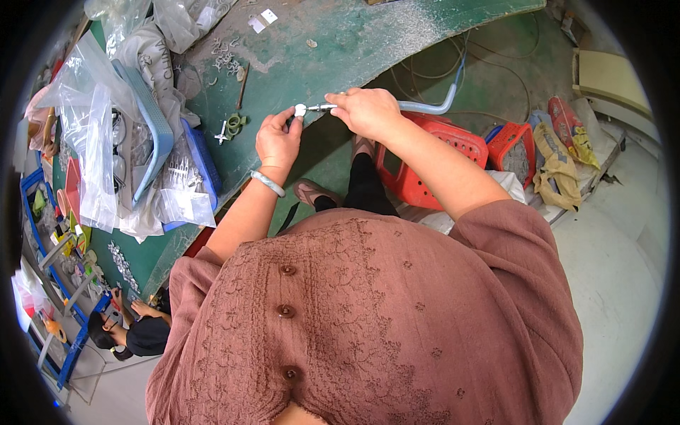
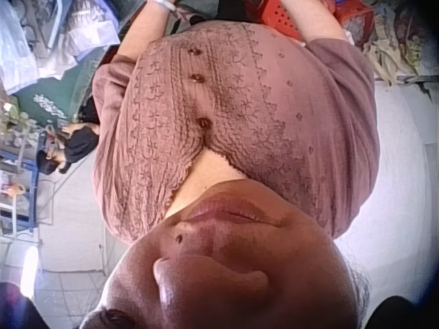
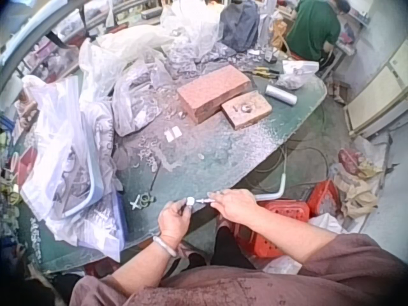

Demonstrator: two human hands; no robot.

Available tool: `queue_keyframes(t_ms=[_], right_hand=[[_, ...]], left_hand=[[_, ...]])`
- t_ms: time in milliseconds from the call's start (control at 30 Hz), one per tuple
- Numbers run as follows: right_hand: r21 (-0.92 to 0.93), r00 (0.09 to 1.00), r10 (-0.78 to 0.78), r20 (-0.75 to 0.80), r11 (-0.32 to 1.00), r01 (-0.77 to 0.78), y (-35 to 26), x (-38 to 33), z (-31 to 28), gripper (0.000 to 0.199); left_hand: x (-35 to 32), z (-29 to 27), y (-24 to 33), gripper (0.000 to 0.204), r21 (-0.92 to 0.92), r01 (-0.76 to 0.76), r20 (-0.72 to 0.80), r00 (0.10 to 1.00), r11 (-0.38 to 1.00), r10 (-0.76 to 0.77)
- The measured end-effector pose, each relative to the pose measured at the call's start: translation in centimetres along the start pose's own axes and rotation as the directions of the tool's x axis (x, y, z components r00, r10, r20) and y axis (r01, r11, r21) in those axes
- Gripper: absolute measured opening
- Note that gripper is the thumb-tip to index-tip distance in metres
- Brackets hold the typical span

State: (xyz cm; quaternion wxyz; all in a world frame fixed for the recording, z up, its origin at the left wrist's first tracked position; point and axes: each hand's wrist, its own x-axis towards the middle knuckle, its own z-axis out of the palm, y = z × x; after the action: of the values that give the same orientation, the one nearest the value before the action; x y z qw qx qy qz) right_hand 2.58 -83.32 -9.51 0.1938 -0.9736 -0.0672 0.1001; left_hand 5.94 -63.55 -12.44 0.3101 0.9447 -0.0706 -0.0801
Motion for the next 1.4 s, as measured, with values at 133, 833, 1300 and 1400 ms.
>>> queue_keyframes(t_ms=[133,833,1300,1400], right_hand=[[-0.001,1.000,0.002,0.002,1.000,-0.002,-0.07,0.02,0.04,0.032],[-0.007,1.000,0.004,0.003,1.000,-0.004,-0.09,0.08,0.19,0.032],[-0.008,1.000,0.001,0.005,1.000,-0.001,-0.07,0.10,0.14,0.031],[-0.008,1.000,0.005,0.010,1.000,-0.005,-0.10,0.11,0.13,0.032]], left_hand=[[-0.04,-0.15,0.13,0.020,-0.003,0.010,0.006,1.000,1.000,-0.010],[0.06,0.05,-0.11,0.021,0.007,0.009,0.013,1.000,1.000,-0.009],[0.02,-0.10,0.11,0.020,-0.001,0.010,0.011,1.000,1.000,-0.010],[0.01,-0.12,0.13,0.020,0.000,0.007,0.007,1.000,1.000,-0.007]])
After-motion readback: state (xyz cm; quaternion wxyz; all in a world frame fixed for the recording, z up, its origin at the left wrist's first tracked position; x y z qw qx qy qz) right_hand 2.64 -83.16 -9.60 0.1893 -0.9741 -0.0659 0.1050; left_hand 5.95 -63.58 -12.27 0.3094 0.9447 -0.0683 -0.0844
